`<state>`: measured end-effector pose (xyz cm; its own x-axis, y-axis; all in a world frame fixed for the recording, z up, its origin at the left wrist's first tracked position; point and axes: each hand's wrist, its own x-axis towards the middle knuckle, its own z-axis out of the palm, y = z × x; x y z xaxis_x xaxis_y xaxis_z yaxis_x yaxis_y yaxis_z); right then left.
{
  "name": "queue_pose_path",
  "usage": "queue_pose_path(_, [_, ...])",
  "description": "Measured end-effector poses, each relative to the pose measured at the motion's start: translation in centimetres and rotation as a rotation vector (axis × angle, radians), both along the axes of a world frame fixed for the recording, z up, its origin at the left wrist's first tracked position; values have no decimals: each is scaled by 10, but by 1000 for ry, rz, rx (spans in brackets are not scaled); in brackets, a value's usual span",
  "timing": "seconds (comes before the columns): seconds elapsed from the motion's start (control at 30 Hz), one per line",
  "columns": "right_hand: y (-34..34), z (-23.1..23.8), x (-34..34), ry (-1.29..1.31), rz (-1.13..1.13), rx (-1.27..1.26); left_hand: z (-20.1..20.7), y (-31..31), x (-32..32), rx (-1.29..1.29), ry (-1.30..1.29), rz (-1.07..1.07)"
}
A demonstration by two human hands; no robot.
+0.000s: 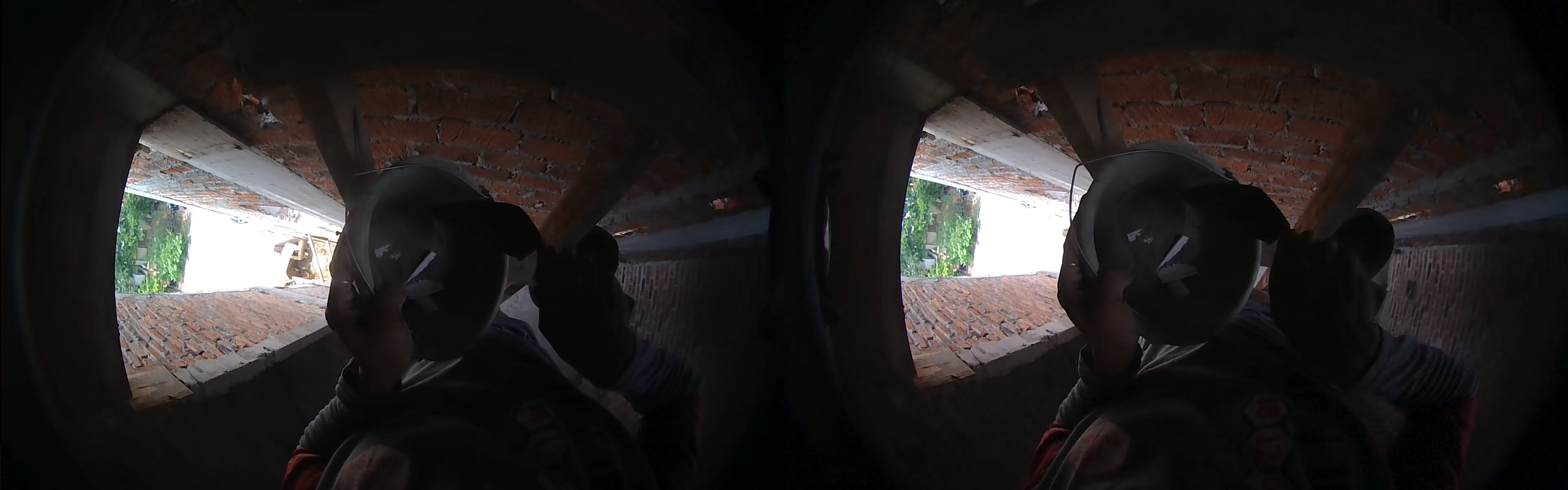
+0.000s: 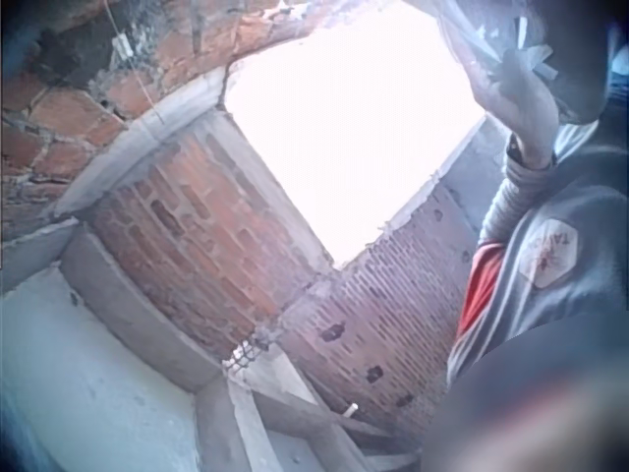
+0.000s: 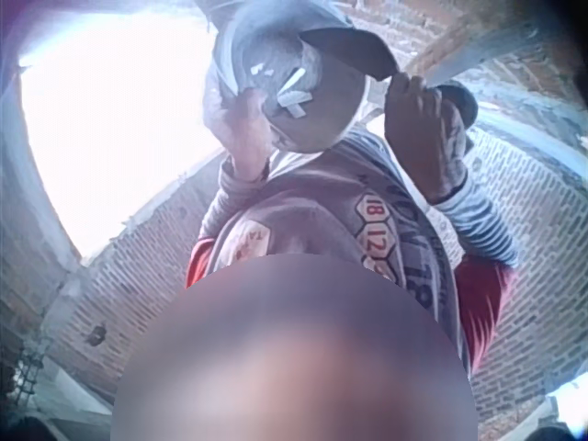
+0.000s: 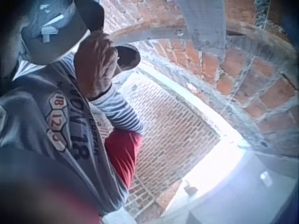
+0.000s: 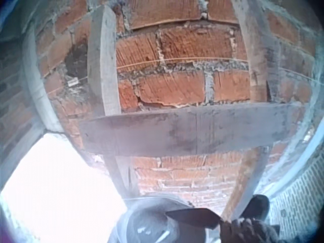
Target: The person scoops mortar from a bucket and applies it to a brick wall using a trowel. They repeatedly smooth the mortar into the joints and surface of the wall.
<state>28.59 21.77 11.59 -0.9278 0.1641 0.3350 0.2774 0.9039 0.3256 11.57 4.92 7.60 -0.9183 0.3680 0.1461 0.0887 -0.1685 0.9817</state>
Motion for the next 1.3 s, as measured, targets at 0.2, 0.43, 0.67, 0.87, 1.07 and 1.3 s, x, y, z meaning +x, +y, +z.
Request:
queue_pose_path(0.2, [12,-47,5,2,-2,-748,12,8,9,-43,-45,-61])
queue_pose_path(0.43, [45,-78,2,-26,379,-796,9,7,11,-108,-6,-23])
queue_pose_path(0.67, [34,-95,22,-13,213,-666,-6,-7,-5,-97,187,31])
queue_pose_path(0.87, [27,-103,13,67,335,-476,-14,-12,-6,-27,131,78])
queue_pose_path(1.07, [28,-95,2,114,433,-107,-13,-23,-9,-113,127,145])
queue_pose_path(1.3, [25,-55,-14,-8,541,-338,-3,-74,-20,52,-129,145])
